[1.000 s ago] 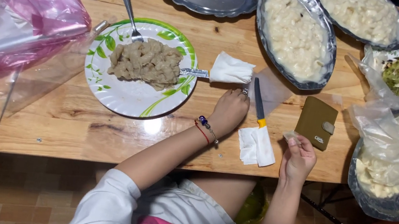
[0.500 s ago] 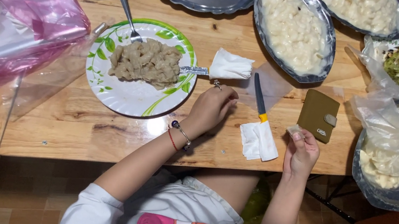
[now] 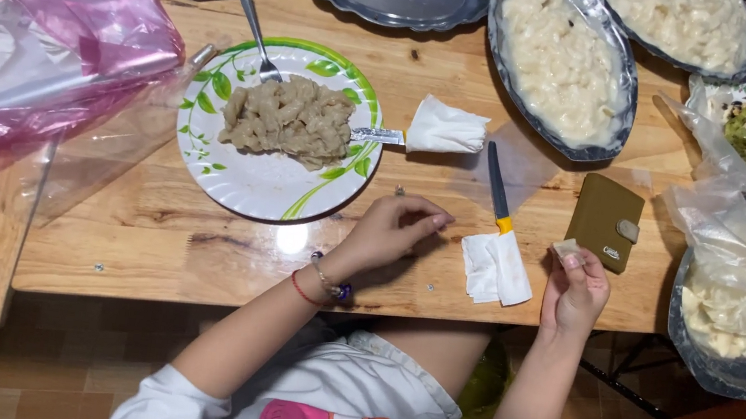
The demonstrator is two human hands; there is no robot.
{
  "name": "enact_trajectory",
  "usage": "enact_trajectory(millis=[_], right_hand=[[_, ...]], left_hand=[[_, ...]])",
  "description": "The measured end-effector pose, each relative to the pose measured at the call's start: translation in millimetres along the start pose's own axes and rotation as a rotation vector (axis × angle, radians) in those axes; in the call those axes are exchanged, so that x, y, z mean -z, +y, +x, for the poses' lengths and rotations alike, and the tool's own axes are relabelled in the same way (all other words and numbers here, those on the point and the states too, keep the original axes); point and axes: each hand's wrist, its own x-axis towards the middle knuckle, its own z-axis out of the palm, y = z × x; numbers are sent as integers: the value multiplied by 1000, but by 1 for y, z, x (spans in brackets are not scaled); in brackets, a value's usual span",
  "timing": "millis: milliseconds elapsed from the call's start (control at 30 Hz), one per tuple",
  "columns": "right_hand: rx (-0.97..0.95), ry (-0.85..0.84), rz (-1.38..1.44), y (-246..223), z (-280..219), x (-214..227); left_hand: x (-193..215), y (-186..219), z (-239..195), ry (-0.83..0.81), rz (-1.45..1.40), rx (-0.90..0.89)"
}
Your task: Wrapping small portions of food paste into individual paper squares.
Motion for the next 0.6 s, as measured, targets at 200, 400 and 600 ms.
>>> enact_trajectory(millis=[200, 400, 600], right_hand=[[-2, -18, -4, -4, -2, -5], [-19, -42, -88, -4, -5, -10], [-206, -132, -129, -1, 11, 16]], left_hand=[[2, 3, -46, -219, -822, 286], [-42, -11, -81, -301, -494, 256], [-184, -149, -99, -694, 447, 47]])
